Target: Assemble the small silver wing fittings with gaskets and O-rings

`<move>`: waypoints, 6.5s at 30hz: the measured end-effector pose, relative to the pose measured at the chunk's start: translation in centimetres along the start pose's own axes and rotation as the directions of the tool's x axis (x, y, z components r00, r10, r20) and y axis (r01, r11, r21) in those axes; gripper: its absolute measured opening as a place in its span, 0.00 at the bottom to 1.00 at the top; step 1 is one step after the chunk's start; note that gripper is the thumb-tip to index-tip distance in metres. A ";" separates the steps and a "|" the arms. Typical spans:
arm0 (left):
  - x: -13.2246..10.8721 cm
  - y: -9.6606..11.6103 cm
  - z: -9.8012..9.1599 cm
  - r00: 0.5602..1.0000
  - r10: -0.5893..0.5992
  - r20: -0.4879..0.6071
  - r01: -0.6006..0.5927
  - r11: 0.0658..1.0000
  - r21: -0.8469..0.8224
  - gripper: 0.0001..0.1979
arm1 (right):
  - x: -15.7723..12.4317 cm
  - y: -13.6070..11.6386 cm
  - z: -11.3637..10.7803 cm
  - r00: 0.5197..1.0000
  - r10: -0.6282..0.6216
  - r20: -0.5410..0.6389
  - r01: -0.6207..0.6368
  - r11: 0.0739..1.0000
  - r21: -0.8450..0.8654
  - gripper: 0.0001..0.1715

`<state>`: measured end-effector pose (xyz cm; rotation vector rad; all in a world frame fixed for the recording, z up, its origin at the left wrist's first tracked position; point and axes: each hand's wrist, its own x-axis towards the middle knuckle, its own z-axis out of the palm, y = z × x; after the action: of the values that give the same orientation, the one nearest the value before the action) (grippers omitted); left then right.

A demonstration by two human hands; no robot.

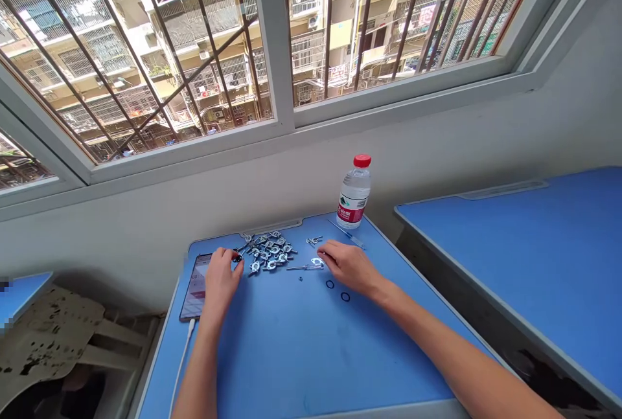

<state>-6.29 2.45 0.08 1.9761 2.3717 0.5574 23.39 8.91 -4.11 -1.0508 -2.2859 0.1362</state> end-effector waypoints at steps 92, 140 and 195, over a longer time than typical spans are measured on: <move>-5.4 7.5 1.3 0.722 0.454 0.522 -0.347 0.890 -0.295 0.09 | 2.8 2.8 1.4 0.901 0.413 0.133 -0.411 0.911 -0.042 0.11; -4.7 6.5 1.6 0.745 0.460 0.483 -0.325 0.883 -0.339 0.04 | -1.4 -7.4 -1.7 0.798 0.048 0.601 -0.113 0.991 0.070 0.05; -4.5 6.5 1.6 0.744 0.474 0.471 -0.306 0.869 -0.389 0.05 | -1.1 -7.6 -2.4 0.771 0.059 0.634 -0.332 0.887 0.321 0.07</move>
<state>1.19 -0.52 -0.65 2.1295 1.4466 0.2477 20.32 2.61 -0.14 -1.1192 -2.4998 1.1671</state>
